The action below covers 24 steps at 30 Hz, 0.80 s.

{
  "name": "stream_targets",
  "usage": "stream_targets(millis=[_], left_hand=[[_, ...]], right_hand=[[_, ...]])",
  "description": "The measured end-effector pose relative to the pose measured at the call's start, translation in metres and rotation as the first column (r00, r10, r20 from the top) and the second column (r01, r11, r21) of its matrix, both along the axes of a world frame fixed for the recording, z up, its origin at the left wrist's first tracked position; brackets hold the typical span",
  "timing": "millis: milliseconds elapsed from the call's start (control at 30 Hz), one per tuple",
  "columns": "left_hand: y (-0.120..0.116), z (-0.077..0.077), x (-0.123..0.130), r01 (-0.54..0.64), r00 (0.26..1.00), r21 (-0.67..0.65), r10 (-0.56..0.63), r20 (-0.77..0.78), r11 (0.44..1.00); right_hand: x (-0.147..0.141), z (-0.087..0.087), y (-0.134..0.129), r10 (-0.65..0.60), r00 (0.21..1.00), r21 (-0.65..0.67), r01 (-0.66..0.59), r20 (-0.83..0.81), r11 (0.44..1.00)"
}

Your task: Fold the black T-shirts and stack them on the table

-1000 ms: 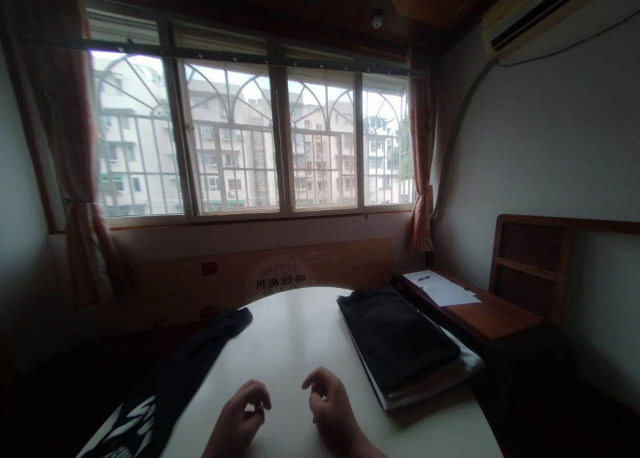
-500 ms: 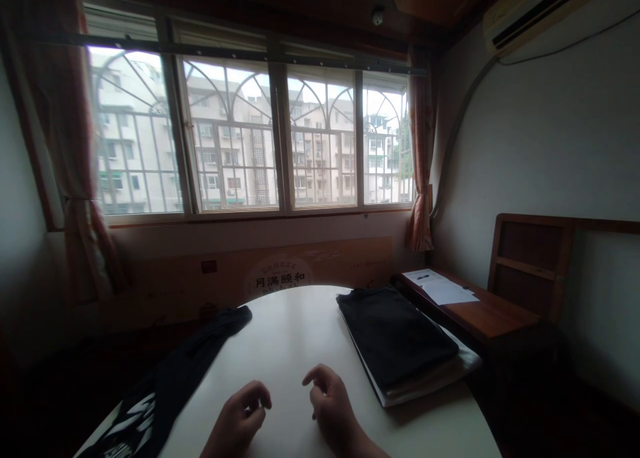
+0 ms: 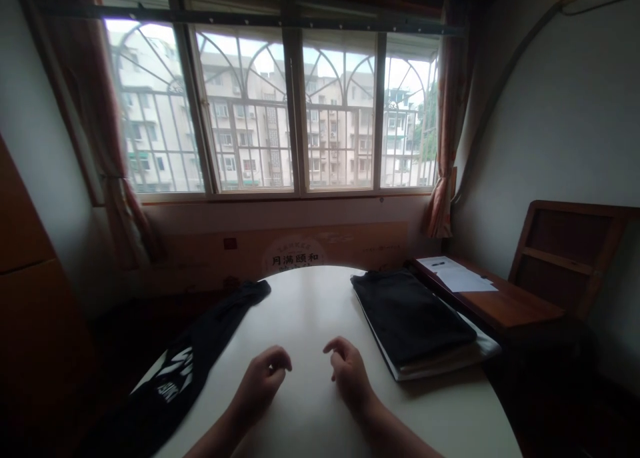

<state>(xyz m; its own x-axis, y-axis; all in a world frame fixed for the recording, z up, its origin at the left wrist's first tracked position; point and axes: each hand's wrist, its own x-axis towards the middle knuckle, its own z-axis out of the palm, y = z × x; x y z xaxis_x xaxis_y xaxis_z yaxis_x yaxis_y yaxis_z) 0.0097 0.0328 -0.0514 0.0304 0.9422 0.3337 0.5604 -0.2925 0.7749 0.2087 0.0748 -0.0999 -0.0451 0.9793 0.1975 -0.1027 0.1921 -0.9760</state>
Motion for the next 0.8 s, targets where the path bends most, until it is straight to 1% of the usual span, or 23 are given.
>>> stream_targets(millis=[200,367,500,567,633,700,767,800], left_hand=[[-0.003,0.002,0.001,-0.021,0.998,0.015,0.022,-0.052,1.000],[-0.005,0.004,0.002,-0.010,0.995,0.044,0.014,-0.100,0.999],[-0.006,0.013,-0.002,-0.002,0.980,0.093,0.021,-0.197,0.996],[-0.006,0.020,-0.009,-0.051,0.957,0.111,0.080,-0.278,0.993],[-0.006,0.028,-0.019,-0.151,0.902,0.105,0.180,-0.392,0.983],[-0.006,0.035,-0.034,-0.309,0.792,0.041,0.281,-0.543,0.950],[-0.006,0.041,-0.053,-0.478,0.665,-0.039,0.332,-0.669,0.878],[-0.006,0.043,-0.064,-0.547,0.616,-0.068,0.346,-0.708,0.834]], right_hand=[[0.002,0.008,-0.007,0.006,1.000,-0.015,-0.005,0.029,1.000],[0.003,0.014,-0.012,-0.006,0.999,-0.017,0.007,0.054,1.000],[0.004,0.014,-0.013,0.003,0.997,-0.047,0.001,0.078,0.999],[0.005,0.014,-0.014,0.006,0.997,-0.049,-0.002,0.083,0.999],[0.006,0.014,-0.015,0.005,0.996,-0.043,-0.001,0.091,0.999],[0.006,0.015,-0.016,0.013,0.994,-0.051,-0.007,0.112,0.999],[0.007,0.015,-0.017,0.020,0.991,-0.057,-0.013,0.130,0.998],[0.007,0.014,-0.017,0.025,0.991,-0.055,-0.018,0.132,0.998]])
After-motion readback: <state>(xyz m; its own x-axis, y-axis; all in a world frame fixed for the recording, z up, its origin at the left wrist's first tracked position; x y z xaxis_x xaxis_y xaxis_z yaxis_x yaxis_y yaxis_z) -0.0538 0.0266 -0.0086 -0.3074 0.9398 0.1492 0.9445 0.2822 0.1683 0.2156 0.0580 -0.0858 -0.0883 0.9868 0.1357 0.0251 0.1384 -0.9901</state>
